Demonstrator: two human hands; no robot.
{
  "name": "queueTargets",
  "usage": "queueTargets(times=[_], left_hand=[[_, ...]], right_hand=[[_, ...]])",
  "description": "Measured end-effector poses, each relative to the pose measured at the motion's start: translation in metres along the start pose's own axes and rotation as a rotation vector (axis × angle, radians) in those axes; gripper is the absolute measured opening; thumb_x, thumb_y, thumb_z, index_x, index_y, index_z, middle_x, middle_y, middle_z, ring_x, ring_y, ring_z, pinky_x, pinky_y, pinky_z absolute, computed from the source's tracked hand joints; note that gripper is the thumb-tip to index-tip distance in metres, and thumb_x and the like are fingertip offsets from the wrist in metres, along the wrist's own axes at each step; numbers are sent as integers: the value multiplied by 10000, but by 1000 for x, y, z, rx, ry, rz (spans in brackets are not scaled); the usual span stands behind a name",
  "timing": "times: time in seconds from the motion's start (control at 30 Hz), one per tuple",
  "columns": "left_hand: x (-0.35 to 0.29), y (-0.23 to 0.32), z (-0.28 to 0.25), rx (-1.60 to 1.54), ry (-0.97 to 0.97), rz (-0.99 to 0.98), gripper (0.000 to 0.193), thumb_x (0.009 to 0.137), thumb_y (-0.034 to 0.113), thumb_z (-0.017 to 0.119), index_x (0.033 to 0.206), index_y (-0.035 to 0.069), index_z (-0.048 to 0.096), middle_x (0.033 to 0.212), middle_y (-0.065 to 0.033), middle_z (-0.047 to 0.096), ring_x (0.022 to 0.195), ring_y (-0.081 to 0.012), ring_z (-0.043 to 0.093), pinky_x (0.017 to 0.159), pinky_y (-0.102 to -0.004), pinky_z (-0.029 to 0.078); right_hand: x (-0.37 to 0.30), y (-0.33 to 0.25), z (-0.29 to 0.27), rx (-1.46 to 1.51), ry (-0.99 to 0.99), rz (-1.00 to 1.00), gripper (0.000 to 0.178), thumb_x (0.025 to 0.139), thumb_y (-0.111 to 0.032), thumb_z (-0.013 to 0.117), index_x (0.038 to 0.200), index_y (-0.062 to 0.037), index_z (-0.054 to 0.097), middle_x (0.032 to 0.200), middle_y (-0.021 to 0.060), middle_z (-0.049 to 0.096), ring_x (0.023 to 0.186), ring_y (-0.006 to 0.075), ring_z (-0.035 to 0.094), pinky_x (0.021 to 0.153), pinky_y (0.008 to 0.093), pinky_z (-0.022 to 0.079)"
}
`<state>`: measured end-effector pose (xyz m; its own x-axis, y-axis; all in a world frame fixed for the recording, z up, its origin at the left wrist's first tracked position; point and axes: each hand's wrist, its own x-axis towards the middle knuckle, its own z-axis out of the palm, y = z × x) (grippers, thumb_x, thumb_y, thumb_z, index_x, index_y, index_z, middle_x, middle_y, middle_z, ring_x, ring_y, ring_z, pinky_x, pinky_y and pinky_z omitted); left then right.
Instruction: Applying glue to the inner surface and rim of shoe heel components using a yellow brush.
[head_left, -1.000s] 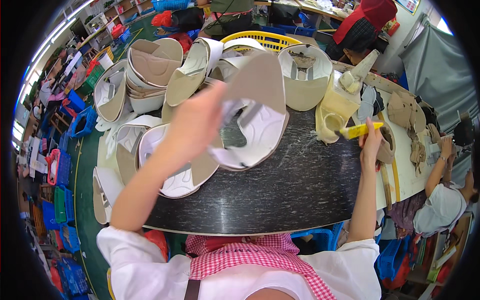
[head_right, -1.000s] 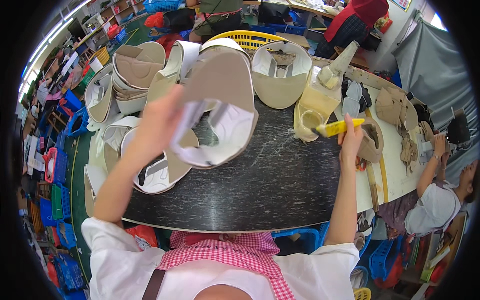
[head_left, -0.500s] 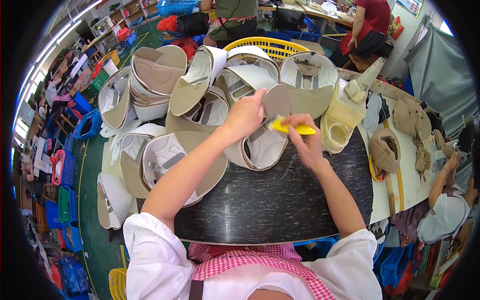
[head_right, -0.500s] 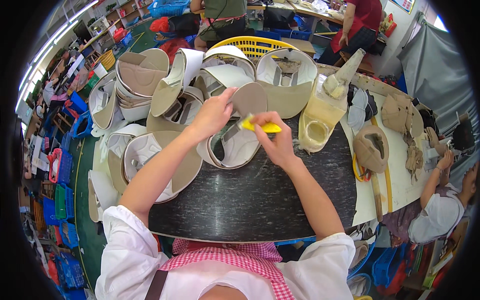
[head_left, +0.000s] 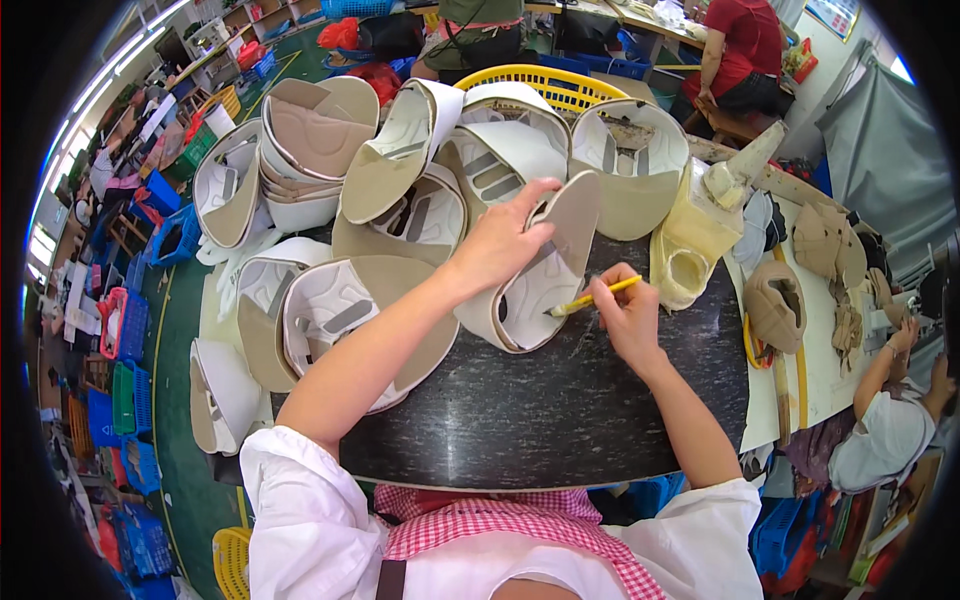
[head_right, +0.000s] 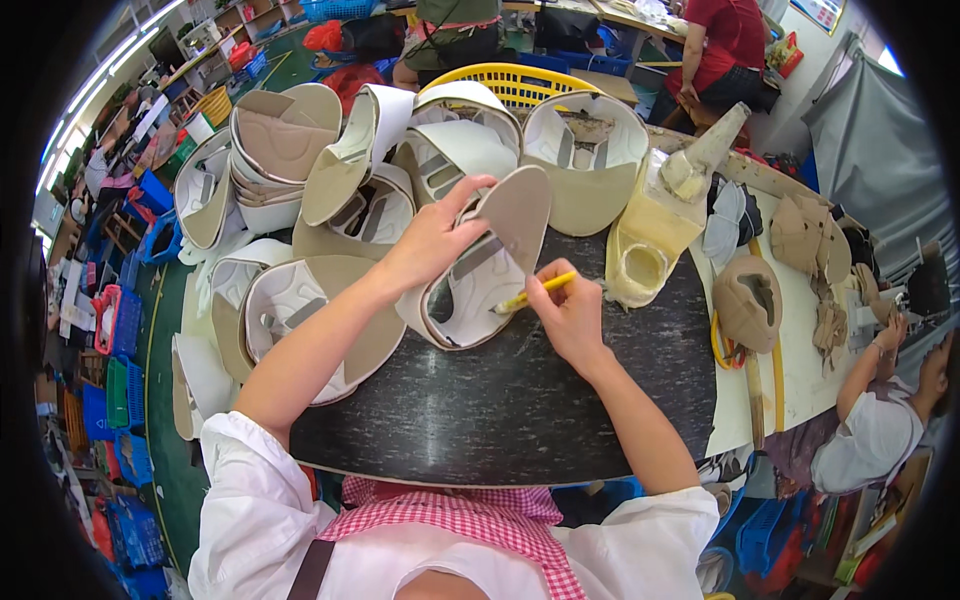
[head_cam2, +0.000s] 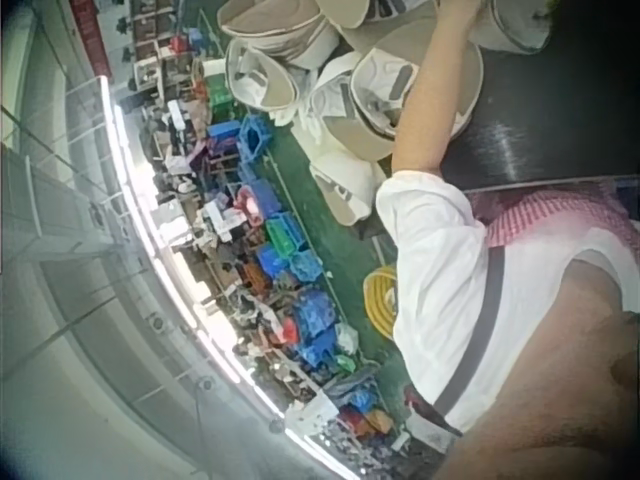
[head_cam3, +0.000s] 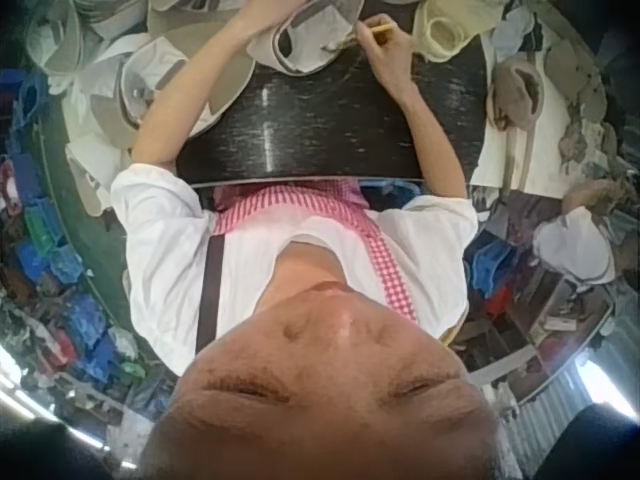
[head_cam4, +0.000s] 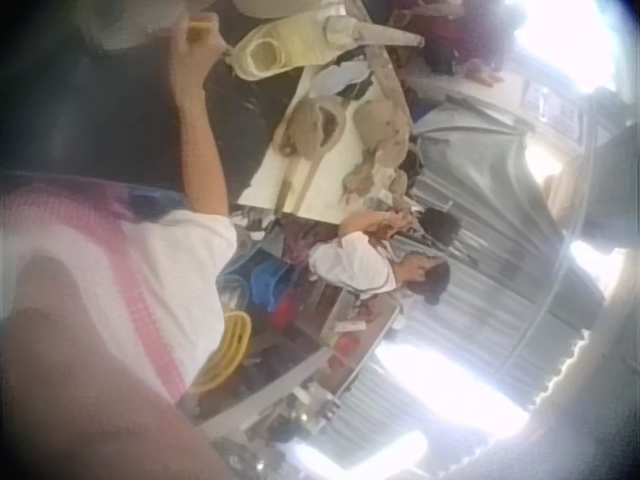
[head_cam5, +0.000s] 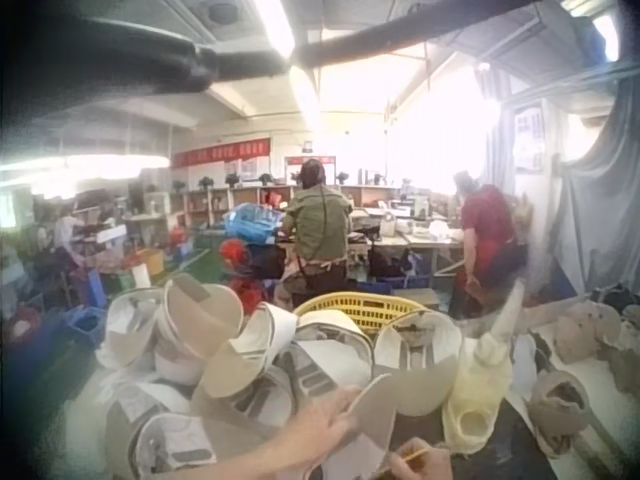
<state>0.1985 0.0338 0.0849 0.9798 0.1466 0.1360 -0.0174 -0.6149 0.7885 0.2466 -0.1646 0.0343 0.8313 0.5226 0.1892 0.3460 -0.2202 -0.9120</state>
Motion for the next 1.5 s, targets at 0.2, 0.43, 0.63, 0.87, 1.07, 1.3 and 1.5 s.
queueTargets(times=[0.2,0.43,0.63,0.87,1.07,1.3,1.5], left_hand=[[10,-13,11,-212,-41,-2,538,834,326,524,1325,182,362,1108,-187,575,1034,-326,553,890,-363,409],[0,-10,19,-323,-15,130,590,826,327,536,1357,183,325,1248,-168,491,1136,-283,489,952,-336,373],[-14,10,6,-387,-66,-88,640,807,300,575,1359,102,318,1261,-183,474,1139,-246,486,954,-318,367],[-48,35,-14,-772,27,146,528,780,212,625,1233,29,425,1108,-137,539,1039,-207,511,931,-311,366],[-86,19,17,-373,197,215,483,808,190,561,1235,18,416,1122,-132,524,1115,-208,456,950,-353,338],[-76,17,36,-164,179,157,530,835,238,500,1307,40,363,1129,-120,518,1064,-238,445,927,-345,251],[-92,20,36,-92,196,191,541,829,271,500,1315,74,370,1051,-92,544,1025,-230,452,893,-341,256]], right_hand=[[10,-4,23,164,-171,-74,131,836,-102,598,833,13,535,726,51,596,613,83,560,563,222,448],[-4,-10,22,56,-229,-193,100,824,-106,580,837,-10,556,735,68,606,698,123,573,633,273,456],[-15,-3,-69,69,459,-117,87,838,-101,575,789,-30,558,664,-3,562,575,59,482,518,207,387],[-11,11,-123,-259,369,-22,211,866,-223,579,843,-14,574,579,-5,503,494,47,440,462,199,336],[-25,-12,-102,389,246,-50,182,876,-213,541,803,-47,540,667,50,596,490,52,467,445,177,356],[-20,8,-11,-125,100,-142,94,834,-72,575,796,6,539,709,69,609,593,96,550,532,231,438],[-30,-14,16,89,26,-282,93,808,-83,598,850,-13,552,798,89,617,710,134,591,654,267,462]])
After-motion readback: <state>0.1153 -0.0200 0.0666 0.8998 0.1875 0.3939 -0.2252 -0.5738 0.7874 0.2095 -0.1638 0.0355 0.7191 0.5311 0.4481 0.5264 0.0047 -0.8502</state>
